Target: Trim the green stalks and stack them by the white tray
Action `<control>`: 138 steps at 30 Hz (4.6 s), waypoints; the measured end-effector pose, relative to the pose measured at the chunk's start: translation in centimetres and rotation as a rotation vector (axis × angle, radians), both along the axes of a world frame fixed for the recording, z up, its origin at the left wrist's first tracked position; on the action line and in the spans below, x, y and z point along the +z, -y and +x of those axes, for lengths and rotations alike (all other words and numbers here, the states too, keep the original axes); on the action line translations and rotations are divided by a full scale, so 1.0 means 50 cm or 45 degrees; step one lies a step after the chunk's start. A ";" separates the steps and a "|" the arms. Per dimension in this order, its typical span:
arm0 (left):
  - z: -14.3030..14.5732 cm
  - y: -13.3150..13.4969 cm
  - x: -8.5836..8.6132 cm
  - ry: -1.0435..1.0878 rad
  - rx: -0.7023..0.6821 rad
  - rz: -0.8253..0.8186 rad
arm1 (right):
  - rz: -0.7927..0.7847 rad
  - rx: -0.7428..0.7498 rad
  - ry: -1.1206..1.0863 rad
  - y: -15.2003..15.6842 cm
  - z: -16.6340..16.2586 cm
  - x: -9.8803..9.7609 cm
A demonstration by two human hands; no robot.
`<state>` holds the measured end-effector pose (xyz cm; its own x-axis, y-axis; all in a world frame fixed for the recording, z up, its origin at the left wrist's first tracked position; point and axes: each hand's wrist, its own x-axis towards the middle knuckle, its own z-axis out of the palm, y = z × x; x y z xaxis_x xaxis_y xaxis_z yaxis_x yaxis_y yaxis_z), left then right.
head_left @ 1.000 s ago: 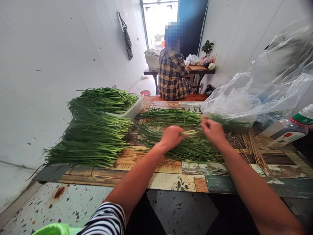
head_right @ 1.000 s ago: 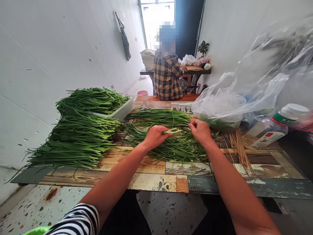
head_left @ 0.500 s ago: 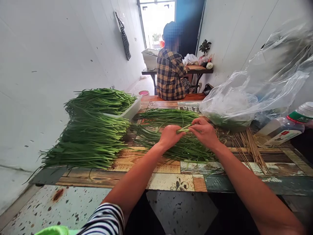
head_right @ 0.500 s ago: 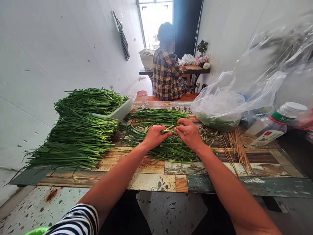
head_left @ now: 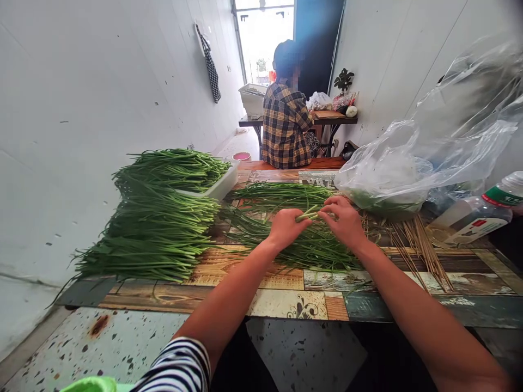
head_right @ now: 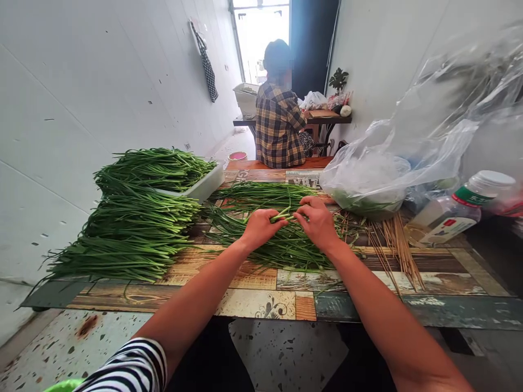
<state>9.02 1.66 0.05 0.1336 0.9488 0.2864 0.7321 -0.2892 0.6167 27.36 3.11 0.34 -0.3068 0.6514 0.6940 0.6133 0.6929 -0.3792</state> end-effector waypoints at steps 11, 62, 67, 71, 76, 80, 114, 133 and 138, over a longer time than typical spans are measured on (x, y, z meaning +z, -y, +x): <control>-0.013 -0.004 0.011 0.251 -0.002 -0.177 | -0.033 -0.362 0.137 -0.020 0.030 -0.004; -0.033 -0.007 0.011 -0.265 -0.364 0.504 | -1.403 0.358 -0.817 0.004 -0.003 0.009; -0.019 0.009 0.008 -0.513 -0.360 0.728 | -1.264 0.160 -0.907 -0.003 -0.006 0.006; -0.015 0.017 0.013 -0.552 -0.297 0.785 | -1.171 0.060 -0.911 -0.024 0.021 -0.002; -0.028 0.005 0.012 -0.362 -0.025 0.854 | -0.767 -0.342 -0.574 -0.045 0.074 0.005; -0.037 -0.005 0.009 -0.085 0.246 0.868 | -0.420 -0.348 -0.053 -0.062 0.078 -0.010; -0.010 0.002 0.010 0.048 -0.196 0.185 | -1.000 0.330 -0.577 0.009 0.012 0.034; -0.013 0.002 0.009 -0.046 -0.087 0.117 | -0.749 -0.273 -0.021 -0.019 0.033 -0.006; -0.019 -0.004 0.010 -0.109 -0.089 0.051 | -0.290 -0.303 0.240 -0.016 0.043 0.008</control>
